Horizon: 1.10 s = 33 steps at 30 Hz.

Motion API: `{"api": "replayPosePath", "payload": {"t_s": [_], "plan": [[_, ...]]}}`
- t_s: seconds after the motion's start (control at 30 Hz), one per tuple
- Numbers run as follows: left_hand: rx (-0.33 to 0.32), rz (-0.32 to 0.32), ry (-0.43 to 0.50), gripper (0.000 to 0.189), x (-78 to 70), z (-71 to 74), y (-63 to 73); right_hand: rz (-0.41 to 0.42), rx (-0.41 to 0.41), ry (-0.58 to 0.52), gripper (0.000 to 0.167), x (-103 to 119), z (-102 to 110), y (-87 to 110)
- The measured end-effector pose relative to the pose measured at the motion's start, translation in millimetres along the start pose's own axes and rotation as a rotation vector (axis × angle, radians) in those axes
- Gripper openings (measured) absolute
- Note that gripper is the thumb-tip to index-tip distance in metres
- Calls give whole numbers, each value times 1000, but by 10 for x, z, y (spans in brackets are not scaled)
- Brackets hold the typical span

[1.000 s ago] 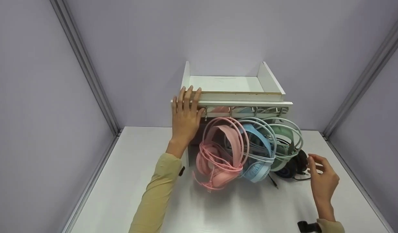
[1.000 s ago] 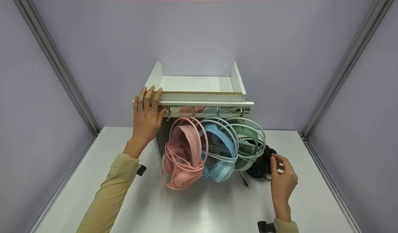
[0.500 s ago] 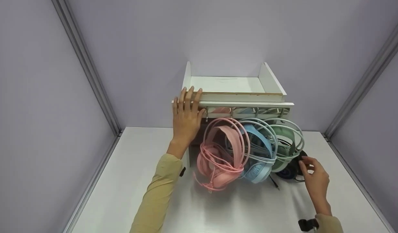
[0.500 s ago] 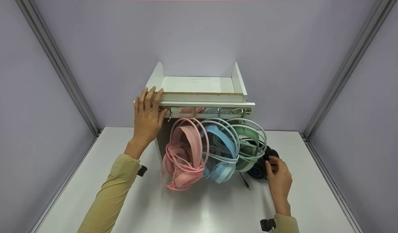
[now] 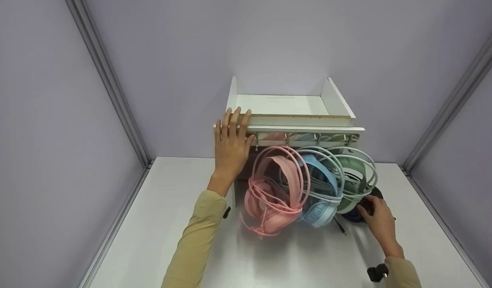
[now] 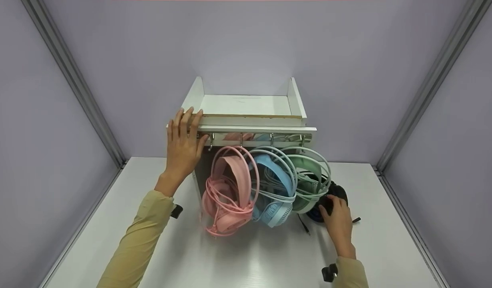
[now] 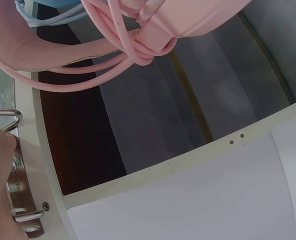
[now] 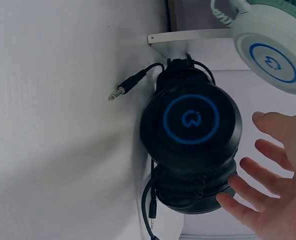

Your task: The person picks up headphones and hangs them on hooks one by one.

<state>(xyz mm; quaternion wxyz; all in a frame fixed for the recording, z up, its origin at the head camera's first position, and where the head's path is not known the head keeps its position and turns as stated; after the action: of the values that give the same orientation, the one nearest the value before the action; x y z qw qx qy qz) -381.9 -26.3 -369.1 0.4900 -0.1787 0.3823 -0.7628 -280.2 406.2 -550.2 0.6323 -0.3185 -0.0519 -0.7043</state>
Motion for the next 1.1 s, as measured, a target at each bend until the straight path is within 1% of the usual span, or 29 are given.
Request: {"api": "replayPosePath", "payload": {"t_s": [0.17,0.27,0.4,0.53,0.63,0.83,1.1], "plan": [[6,-2,5,59,-11,-4,9,48,47,35,51,-48,-74,-19],[0,-2,9,59,-9,-6,22,81,37,53,51,-62,-103,-28],[-8,-4,15,59,-9,-8,21,101,12,62,49,-71,-112,-34],[2,-4,11,58,-12,-11,13,103,2,66,46,-78,-97,-36],[8,0,11,58,-8,-13,11,95,12,71,47,-82,-89,-39],[-8,-2,10,59,3,-10,3,82,22,73,49,-72,-83,-32],[-7,-7,-7,59,7,-7,-4,88,2,71,47,-28,-67,60]]}}
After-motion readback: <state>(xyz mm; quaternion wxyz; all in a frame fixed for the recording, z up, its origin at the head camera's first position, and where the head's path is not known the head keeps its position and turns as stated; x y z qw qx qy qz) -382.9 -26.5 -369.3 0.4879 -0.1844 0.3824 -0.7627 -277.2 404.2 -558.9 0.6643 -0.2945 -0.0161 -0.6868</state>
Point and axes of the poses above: each hand's wrist, its own y-axis away from the middle knuckle, its own z-axis out of the back of the hand, x = y × z, the point moved 2 cm from there along -y, towards the middle knuckle, and after that the axes turned 4 degrees about y, right-handed, at the moved point
